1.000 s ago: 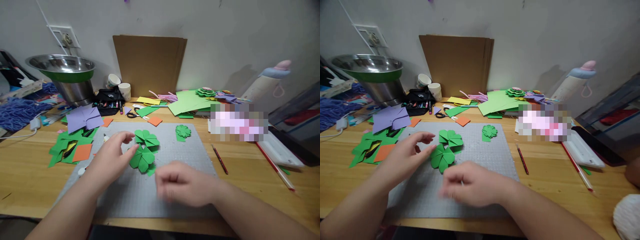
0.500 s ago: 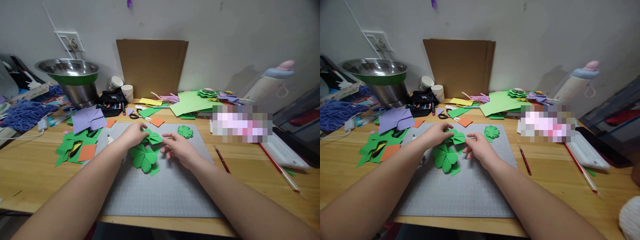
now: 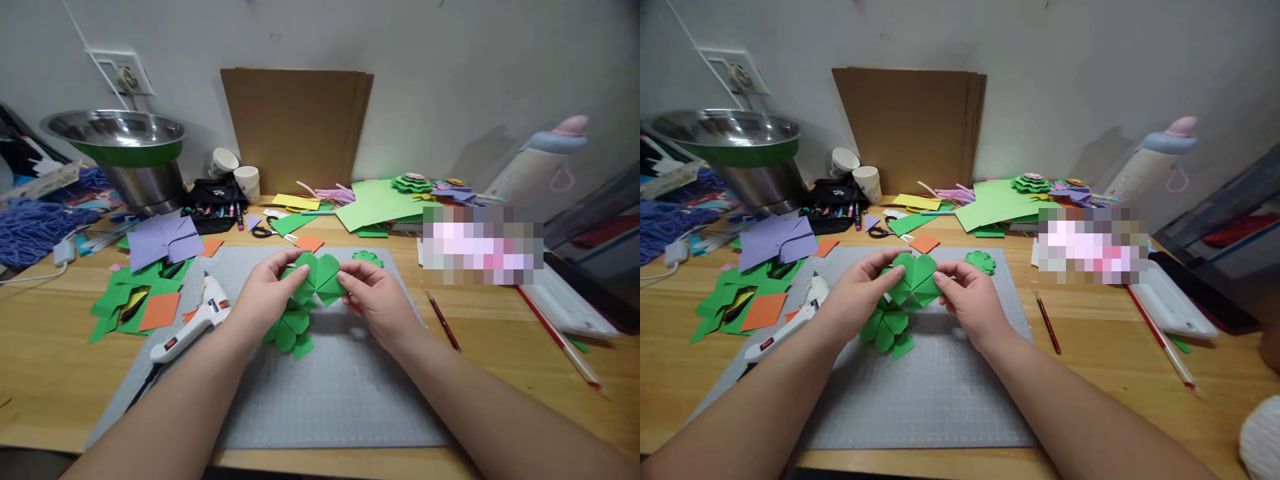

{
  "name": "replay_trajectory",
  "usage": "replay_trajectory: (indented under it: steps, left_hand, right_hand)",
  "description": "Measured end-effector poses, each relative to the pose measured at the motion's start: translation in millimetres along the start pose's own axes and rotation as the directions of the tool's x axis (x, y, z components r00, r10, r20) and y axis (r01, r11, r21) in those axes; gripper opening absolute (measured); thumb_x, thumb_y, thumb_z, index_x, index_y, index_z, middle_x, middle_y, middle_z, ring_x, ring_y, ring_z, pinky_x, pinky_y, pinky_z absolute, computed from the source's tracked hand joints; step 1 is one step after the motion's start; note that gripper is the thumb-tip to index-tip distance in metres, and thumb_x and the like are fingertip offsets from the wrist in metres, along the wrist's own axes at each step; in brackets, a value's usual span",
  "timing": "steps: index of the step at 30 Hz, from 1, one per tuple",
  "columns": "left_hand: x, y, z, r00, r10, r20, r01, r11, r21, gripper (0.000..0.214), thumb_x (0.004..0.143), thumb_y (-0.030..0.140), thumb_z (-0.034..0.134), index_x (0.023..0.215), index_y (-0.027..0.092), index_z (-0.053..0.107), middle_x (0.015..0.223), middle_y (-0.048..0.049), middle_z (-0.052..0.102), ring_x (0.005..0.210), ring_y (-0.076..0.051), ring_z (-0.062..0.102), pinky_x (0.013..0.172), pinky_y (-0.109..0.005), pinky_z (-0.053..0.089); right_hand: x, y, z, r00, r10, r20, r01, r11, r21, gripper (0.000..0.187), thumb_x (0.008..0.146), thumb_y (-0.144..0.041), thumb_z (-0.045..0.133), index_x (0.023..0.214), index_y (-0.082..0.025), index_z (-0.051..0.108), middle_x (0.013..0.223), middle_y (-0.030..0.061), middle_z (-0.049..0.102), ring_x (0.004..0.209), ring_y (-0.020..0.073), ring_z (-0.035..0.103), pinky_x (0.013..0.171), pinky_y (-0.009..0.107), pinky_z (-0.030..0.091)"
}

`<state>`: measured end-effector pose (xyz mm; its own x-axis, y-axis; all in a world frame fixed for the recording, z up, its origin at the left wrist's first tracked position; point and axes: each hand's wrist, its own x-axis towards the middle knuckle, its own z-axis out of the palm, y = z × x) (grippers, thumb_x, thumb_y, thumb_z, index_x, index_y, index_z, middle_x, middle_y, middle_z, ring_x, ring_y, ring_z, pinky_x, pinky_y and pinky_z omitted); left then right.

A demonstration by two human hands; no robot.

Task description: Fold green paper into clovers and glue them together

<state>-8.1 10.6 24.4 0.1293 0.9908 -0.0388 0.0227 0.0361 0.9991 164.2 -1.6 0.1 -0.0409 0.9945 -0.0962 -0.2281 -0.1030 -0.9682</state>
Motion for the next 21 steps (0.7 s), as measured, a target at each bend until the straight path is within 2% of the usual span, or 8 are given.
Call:
replay_trajectory:
  steps: [3,6,9,12,21]
  left_hand:
    - [0.6,-2.6,-1.3,0.997,0.022,-0.073,-0.019,0.999,0.04,0.034,0.073,0.037,0.069,0.102,0.019,0.065,0.106,-0.0068,0.068,0.101,-0.024,0.062,0.087,-0.035,0.047]
    - [-1.5,-1.6,-2.5,0.994,-0.033,-0.103,0.038,0.998,0.044,0.039,0.073,0.038,0.069,0.107,0.02,0.065,0.108,-0.0079,0.068,0.1,-0.025,0.063,0.085,-0.036,0.049]
    - [-4.2,-0.7,-2.8,0.993,-0.089,-0.078,0.09,0.996,0.006,0.036,0.073,0.041,0.069,0.101,0.018,0.068,0.101,-0.0084,0.07,0.089,-0.024,0.065,0.076,-0.035,0.051]
    - [-5.6,-0.3,-2.0,0.994,-0.096,-0.046,0.095,0.995,-0.034,0.034,0.07,0.04,0.072,0.096,0.018,0.069,0.096,-0.0076,0.072,0.081,-0.022,0.066,0.07,-0.032,0.052]
    - [-5.9,2.2,-1.3,0.995,-0.098,0.006,0.098,0.992,-0.075,0.028,0.071,0.036,0.073,0.094,0.019,0.072,0.097,-0.0064,0.074,0.081,-0.02,0.067,0.071,-0.028,0.052]
  right_hand:
    - [2.4,3.0,-1.2,1.0,-0.015,-0.013,0.014,1.0,-0.012,0.025,0.072,-0.039,0.074,0.086,-0.019,0.067,0.064,-0.004,0.058,0.045,0.0051,0.049,0.04,0.016,0.034]
    - [3.6,4.7,-1.4,0.997,-0.046,-0.064,0.046,0.999,0.0,0.028,0.071,-0.041,0.075,0.086,-0.018,0.066,0.065,-0.0035,0.059,0.043,0.0056,0.05,0.036,0.016,0.032]
    - [3.0,6.1,-0.8,0.995,-0.051,-0.083,0.052,0.999,0.012,0.03,0.07,-0.041,0.075,0.086,-0.018,0.066,0.066,-0.0034,0.059,0.043,0.0069,0.052,0.035,0.017,0.033]
    - [0.8,6.8,0.3,0.998,-0.042,-0.043,0.042,0.999,-0.005,0.029,0.07,-0.042,0.075,0.086,-0.018,0.066,0.067,-0.0029,0.06,0.044,0.0079,0.055,0.036,0.018,0.034]
    - [-0.2,5.4,0.9,0.997,-0.043,-0.063,0.043,0.999,-0.013,0.027,0.07,-0.04,0.076,0.085,-0.019,0.069,0.068,-0.0024,0.064,0.046,0.0058,0.053,0.042,0.018,0.038]
